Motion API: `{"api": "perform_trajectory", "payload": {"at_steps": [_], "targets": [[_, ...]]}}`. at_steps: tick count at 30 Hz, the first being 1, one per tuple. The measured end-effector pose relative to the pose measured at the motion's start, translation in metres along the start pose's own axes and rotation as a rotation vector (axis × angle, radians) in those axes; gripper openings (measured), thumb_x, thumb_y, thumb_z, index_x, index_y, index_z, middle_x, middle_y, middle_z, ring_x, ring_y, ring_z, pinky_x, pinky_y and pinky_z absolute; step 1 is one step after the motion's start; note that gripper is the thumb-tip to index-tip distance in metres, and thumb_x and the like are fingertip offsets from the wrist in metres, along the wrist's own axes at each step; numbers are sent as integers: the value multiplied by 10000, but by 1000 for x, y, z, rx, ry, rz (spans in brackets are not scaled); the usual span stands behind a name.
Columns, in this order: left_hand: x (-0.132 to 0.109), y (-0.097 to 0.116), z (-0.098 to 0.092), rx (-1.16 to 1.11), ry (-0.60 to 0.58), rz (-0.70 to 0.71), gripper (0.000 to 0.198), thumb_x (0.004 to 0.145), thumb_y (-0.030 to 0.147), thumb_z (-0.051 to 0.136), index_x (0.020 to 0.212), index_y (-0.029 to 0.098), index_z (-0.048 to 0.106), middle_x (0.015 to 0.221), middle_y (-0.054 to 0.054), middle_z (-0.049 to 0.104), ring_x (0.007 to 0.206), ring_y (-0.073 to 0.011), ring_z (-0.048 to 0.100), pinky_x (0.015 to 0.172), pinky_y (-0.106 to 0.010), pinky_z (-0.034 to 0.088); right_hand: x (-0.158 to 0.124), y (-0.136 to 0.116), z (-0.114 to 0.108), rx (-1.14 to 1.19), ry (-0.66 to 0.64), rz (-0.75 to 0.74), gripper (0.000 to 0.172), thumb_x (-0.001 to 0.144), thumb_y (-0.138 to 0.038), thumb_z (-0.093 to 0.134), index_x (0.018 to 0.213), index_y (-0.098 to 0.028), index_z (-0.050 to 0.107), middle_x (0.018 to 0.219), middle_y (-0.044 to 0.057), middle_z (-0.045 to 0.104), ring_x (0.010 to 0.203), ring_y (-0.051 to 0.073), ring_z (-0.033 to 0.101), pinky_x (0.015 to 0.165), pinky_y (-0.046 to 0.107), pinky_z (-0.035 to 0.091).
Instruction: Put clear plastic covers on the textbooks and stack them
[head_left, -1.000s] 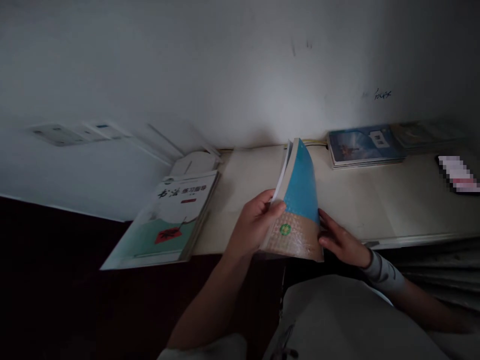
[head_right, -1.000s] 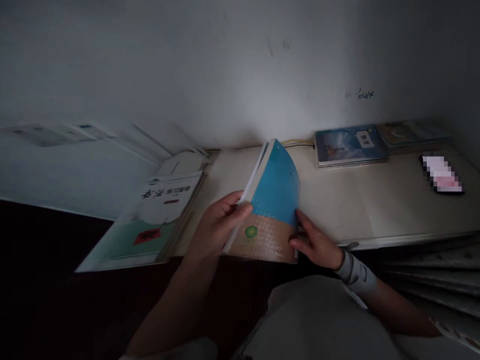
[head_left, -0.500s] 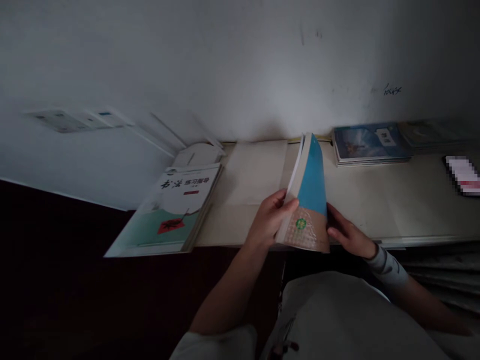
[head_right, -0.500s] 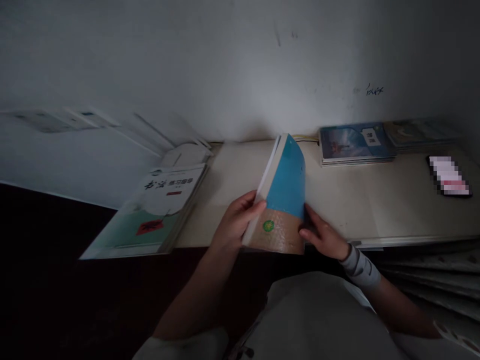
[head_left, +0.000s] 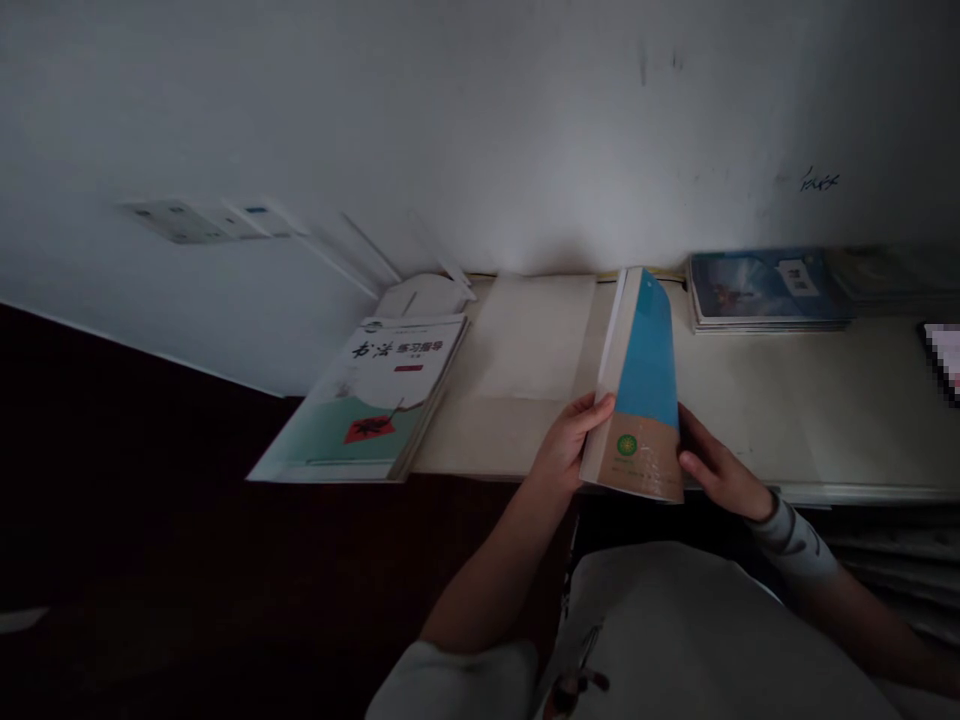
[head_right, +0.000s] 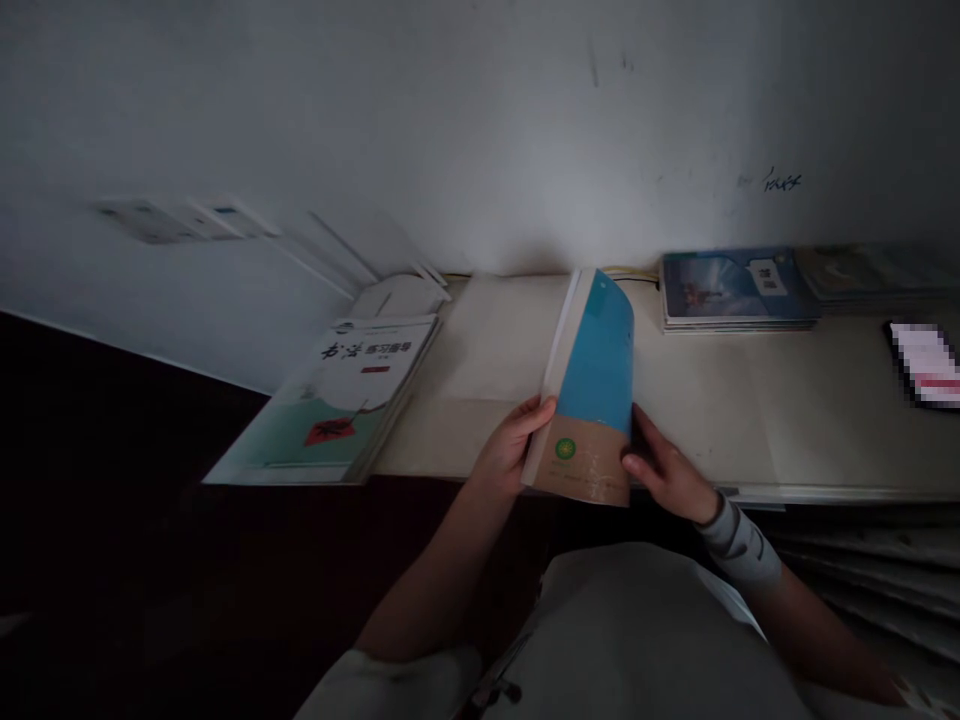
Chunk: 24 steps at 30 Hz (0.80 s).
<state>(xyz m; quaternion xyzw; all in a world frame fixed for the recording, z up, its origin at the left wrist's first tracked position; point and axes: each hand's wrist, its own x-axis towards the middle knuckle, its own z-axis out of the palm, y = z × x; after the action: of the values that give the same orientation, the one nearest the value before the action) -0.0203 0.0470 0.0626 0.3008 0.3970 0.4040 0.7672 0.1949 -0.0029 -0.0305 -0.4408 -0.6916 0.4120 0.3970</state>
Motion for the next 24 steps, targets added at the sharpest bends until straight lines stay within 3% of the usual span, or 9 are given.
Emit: {"api": "perform_trajectory", "payload": {"at_steps": [8,12,16,20,24], "targets": [[0,-2,0,-23,79,-7,267,611,358,795,744,163,671,654,-31,690,711,-215,686,642,-298,539,-1,2,3,48,10,26,712,909,-538,455,1516,-274,194,1560,81,268,1432,244,259,1185,516,183],[-5,0,4,68,105,70,367,586,398,812,796,129,678,663,-37,673,594,-163,619,594,-276,491,0,-6,-3,110,11,45,713,895,-563,468,1505,-280,231,1543,100,309,1411,264,306,1168,528,229],[-10,1,13,326,145,235,330,638,429,761,749,135,656,610,20,588,516,-84,485,498,-202,357,12,-40,-30,216,106,41,711,893,-595,444,1499,-324,192,1566,116,244,1374,289,374,1072,530,389],[-11,6,18,509,133,303,316,676,452,707,719,146,637,588,37,538,531,-83,444,498,-202,311,32,-81,-62,119,218,32,823,819,-530,612,1489,-384,157,1588,50,184,1400,287,323,1054,514,411],[-14,18,-6,536,191,281,341,641,455,723,788,152,675,650,10,619,598,-128,521,551,-227,383,32,-82,-94,-33,231,70,651,788,-378,637,1397,-290,422,1433,54,470,1283,268,477,1065,479,409]]}}
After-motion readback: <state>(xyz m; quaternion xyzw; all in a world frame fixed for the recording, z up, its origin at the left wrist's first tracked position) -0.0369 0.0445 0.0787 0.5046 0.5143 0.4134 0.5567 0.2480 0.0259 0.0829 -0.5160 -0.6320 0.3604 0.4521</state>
